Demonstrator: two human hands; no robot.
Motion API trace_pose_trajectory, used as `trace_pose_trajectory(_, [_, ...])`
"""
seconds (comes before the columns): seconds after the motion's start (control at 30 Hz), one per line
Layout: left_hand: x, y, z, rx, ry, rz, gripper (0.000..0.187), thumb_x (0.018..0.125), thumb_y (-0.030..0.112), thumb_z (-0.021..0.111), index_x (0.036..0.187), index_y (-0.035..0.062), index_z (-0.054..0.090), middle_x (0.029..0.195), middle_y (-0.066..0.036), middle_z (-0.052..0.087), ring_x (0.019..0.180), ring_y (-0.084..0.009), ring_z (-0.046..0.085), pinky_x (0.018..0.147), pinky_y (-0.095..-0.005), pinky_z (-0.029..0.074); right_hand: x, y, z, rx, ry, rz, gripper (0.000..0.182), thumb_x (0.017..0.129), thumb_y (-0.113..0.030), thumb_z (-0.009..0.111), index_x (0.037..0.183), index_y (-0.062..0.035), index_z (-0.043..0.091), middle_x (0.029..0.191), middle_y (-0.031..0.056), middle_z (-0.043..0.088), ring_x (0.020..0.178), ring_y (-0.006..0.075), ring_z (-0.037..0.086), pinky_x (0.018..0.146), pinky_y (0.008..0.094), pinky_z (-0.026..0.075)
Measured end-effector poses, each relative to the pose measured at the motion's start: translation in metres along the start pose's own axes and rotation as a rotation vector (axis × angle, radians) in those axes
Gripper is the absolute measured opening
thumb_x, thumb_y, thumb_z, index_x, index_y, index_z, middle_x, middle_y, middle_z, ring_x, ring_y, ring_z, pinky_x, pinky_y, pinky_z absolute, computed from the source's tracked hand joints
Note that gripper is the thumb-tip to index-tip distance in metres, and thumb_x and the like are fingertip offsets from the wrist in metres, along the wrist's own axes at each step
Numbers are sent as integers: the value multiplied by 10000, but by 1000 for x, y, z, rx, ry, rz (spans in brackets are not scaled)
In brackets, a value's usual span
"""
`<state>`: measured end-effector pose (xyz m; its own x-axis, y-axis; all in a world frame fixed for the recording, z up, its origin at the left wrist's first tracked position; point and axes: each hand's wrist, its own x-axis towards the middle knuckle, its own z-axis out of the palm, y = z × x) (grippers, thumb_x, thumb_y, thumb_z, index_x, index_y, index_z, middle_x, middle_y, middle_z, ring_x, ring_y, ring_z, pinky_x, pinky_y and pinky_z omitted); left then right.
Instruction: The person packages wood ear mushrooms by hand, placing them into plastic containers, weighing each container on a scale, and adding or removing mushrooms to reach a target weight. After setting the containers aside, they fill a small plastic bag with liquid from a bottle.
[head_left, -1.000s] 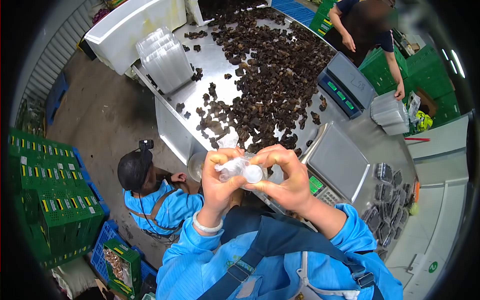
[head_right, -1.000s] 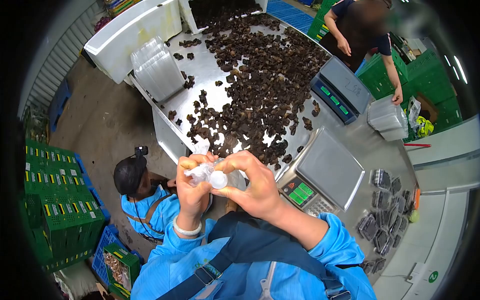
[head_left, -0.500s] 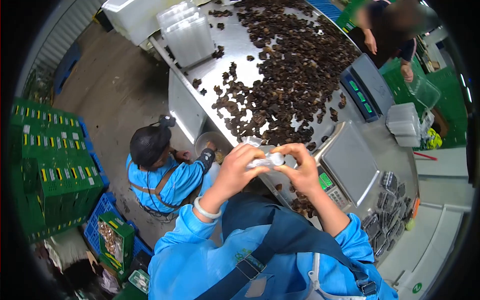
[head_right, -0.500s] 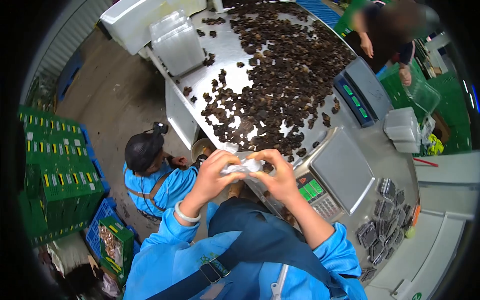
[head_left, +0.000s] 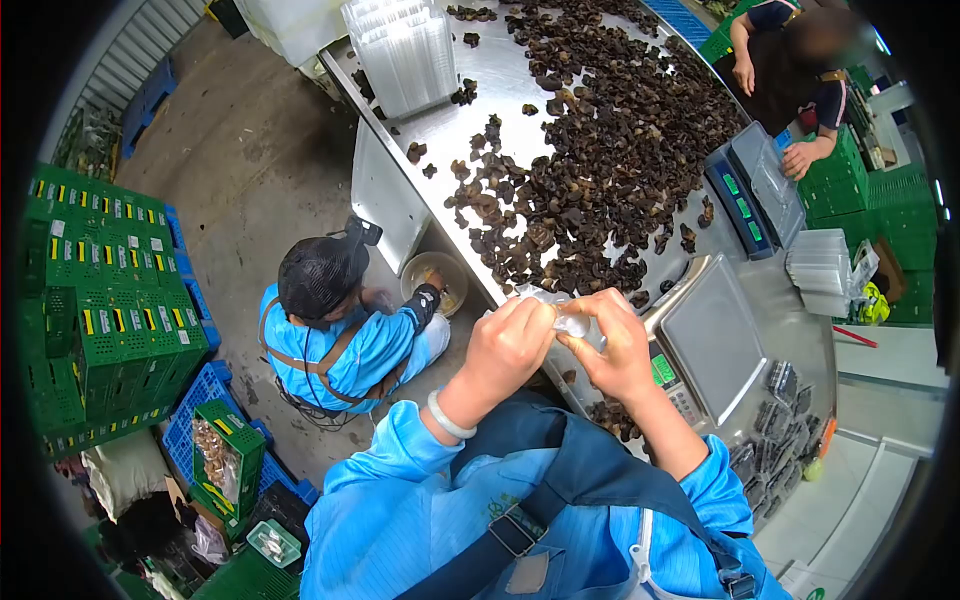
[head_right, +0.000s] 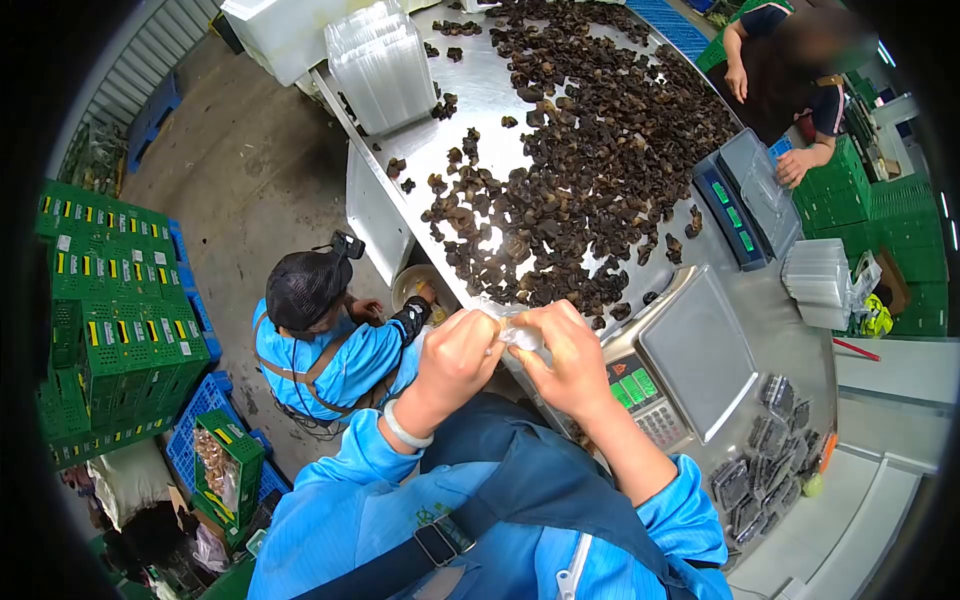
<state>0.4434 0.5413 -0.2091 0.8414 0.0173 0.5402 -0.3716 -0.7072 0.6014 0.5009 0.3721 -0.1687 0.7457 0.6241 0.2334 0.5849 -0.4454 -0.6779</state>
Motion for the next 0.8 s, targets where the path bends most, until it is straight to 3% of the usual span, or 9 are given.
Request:
trace_pose_trajectory(0.13, [4, -1, 13, 8, 110, -86, 229, 681, -40, 699, 841, 16, 546, 709, -126, 553, 628, -322, 588, 573, -407, 508, 4, 4, 2, 22, 23, -45, 340, 719, -15, 782, 1021, -30, 628, 966, 117, 672, 884, 329, 622, 772, 410, 513])
trace_pose_trajectory(0.23, [10, -8, 13, 35, 137, -146, 214, 695, 13, 681, 862, 43, 550, 775, -111, 548, 654, -298, 614, 560, -401, 513, 0, 1, 4, 18, 0, -38, 337, 718, -21, 783, 1015, -28, 625, 964, 120, 669, 887, 337, 621, 778, 418, 512])
trace_pose_trajectory(0.4, [12, -41, 11, 113, 211, -253, 216, 768, -13, 680, 943, 52, 571, 857, -117, 579, 731, -349, 647, 607, -422, 529, -7, -6, 12, 81, -58, 12, 301, 745, -1, 755, 1014, -38, 626, 977, 128, 661, 923, 343, 611, 804, 426, 505])
trace_pose_trajectory(0.43, [20, -39, 6, -8, 205, -233, 211, 775, 5, 708, 940, 56, 586, 911, -134, 610, 775, -367, 665, 642, -445, 541, -7, -4, 11, 88, -61, 52, 293, 751, 4, 749, 1014, -42, 628, 975, 130, 660, 924, 343, 611, 806, 427, 505])
trace_pose_trajectory(0.5, [2, -44, 16, -144, -73, -328, 186, 825, 22, 708, 969, 56, 596, 913, -163, 642, 798, -377, 677, 664, -444, 540, -20, 12, 21, 91, -61, 119, 256, 773, 43, 706, 1002, -44, 635, 957, 135, 664, 889, 335, 625, 788, 420, 513])
trace_pose_trajectory(0.57, [-29, -40, 38, -400, -196, -558, 178, 853, 3, 708, 1006, 31, 621, 811, -113, 675, 740, -228, 689, 660, -344, 527, -41, 33, 33, 157, -17, 185, 252, 780, 65, 676, 1006, -38, 640, 956, 137, 667, 879, 329, 633, 779, 415, 520])
trace_pose_trajectory(0.6, [-36, -34, 42, -436, -151, -558, 171, 889, 19, 691, 1039, 32, 609, 756, -101, 674, 708, -185, 668, 645, -320, 506, -37, 26, 27, 255, -45, 403, 271, 789, 91, 611, 1027, -34, 649, 972, 148, 671, 885, 322, 643, 776, 396, 526])
trace_pose_trajectory(0.7, [-12, -4, 23, -491, -16, -628, 226, 900, 17, 677, 1107, 36, 588, 768, -107, 668, 683, -195, 659, 633, -330, 503, -26, 9, 27, 159, -82, 224, 286, 791, 86, 590, 1046, -28, 651, 978, 156, 670, 902, 332, 647, 792, 399, 526])
trace_pose_trajectory(0.8, [-10, 1, 25, -467, -41, -630, 277, 917, 24, 662, 1167, 37, 543, 771, -106, 650, 686, -203, 657, 615, -336, 503, -20, -3, 20, 193, -56, 235, 281, 770, 10, 659, 1048, -26, 636, 988, 149, 667, 936, 348, 639, 822, 418, 522])
